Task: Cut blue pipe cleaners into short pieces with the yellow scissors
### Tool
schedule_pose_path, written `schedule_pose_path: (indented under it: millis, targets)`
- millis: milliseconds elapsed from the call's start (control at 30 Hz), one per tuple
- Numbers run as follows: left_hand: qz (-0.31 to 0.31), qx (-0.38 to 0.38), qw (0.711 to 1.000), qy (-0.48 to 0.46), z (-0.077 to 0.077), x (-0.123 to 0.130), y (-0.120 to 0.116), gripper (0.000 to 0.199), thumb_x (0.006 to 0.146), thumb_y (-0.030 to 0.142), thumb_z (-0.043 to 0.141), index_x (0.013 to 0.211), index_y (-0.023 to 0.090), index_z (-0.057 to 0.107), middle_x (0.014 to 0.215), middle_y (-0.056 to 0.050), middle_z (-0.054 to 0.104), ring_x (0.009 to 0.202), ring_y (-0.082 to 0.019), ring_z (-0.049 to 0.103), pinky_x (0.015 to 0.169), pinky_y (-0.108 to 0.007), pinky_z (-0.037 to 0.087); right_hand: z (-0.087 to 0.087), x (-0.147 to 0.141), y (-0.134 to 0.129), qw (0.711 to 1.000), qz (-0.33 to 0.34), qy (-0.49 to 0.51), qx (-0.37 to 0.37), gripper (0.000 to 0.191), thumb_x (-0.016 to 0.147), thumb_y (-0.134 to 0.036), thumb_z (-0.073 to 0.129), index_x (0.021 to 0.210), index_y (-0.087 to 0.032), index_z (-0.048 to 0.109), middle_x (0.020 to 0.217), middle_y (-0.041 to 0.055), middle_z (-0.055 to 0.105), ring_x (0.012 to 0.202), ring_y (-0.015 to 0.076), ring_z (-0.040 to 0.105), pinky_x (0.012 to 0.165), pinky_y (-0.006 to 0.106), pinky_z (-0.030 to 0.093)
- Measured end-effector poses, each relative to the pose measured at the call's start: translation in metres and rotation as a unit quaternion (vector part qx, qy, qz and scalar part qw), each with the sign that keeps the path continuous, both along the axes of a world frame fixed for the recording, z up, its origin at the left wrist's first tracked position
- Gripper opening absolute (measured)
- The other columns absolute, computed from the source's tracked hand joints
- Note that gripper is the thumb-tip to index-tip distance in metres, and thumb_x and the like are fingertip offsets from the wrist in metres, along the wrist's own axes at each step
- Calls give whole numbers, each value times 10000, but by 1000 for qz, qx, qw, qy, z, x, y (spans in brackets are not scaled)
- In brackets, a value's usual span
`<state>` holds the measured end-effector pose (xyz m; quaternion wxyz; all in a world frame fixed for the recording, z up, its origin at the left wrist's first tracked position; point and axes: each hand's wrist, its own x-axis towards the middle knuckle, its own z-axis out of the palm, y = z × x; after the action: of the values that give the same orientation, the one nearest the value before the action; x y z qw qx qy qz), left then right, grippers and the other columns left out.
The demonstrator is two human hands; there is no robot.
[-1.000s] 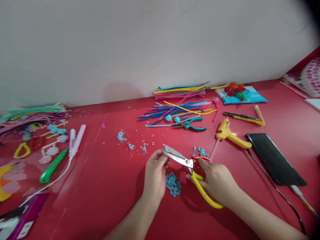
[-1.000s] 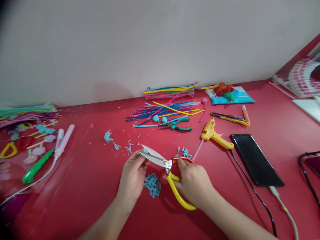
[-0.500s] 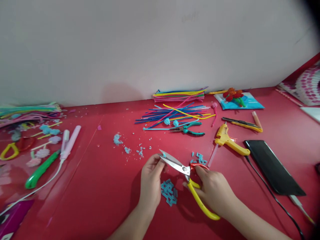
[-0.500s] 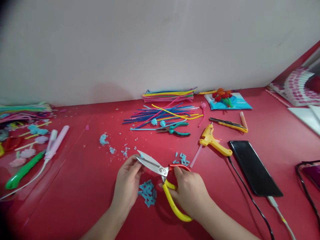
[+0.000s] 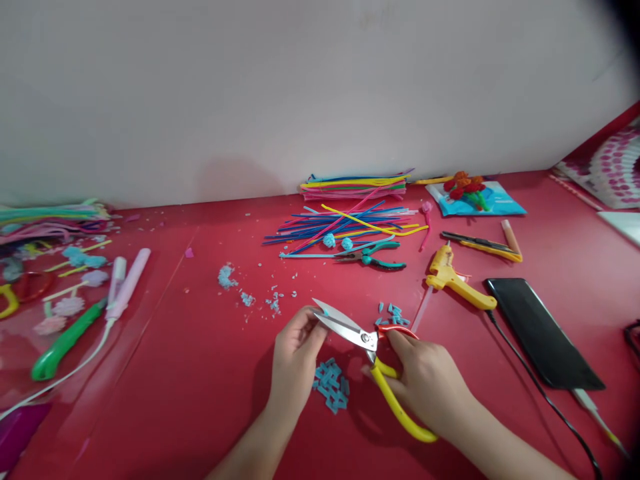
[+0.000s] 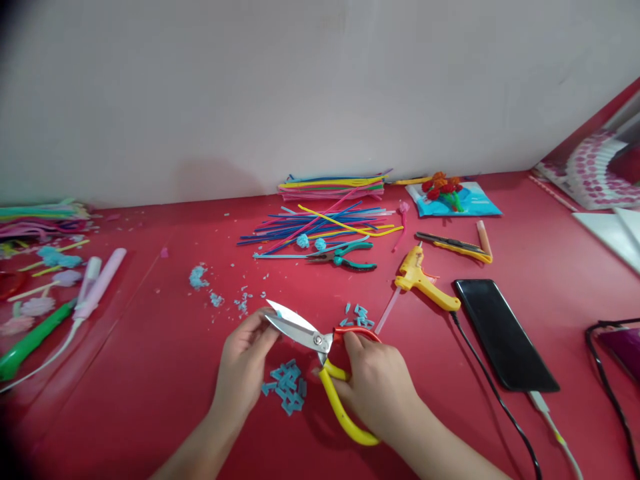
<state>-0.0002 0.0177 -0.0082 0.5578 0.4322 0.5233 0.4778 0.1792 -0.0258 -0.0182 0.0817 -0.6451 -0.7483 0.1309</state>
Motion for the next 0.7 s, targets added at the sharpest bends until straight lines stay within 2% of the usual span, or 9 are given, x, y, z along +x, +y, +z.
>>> schedule_pose_path:
  millis: [167, 300, 467, 700]
  targets:
    - [29, -16, 991, -127, -5, 1, 3, 76, 710, 209, 590, 757, 150, 599, 702, -9, 545, 642, -96, 480, 609, -195, 390, 3, 1, -1, 999, 1, 33, -13, 294, 707, -501, 488, 747, -214, 437, 648, -2, 587, 547, 165, 546, 482, 256, 246]
    - [42, -19, 987, -153, -4, 1, 3, 86, 690, 218, 616, 735, 145, 604, 676, -4, 530, 593, -82, 459, 565, -188, 380, 2, 1, -4, 999, 10, 42, -22, 288, 716, -490, 482, 709, -207, 428, 606, 3, 576, 520, 150, 535, 470, 249, 240]
    - [33, -10, 984, -174, -3, 1, 1, 30, 701, 191, 608, 695, 163, 603, 658, 8, 547, 600, -83, 477, 593, -200, 388, 1, 1, -4, 999, 12, 43, 1, 288, 728, -490, 470, 713, -205, 433, 596, 3, 579, 495, 135, 527, 460, 243, 232]
    - [31, -9, 980, -196, -5, 2, 2, 16, 713, 170, 598, 706, 158, 606, 668, 11, 550, 602, -74, 472, 589, -192, 383, 1, 1, -3, 999, 9, 33, -25, 306, 727, -511, 467, 710, -208, 426, 604, 4, 580, 515, 150, 538, 467, 245, 234]
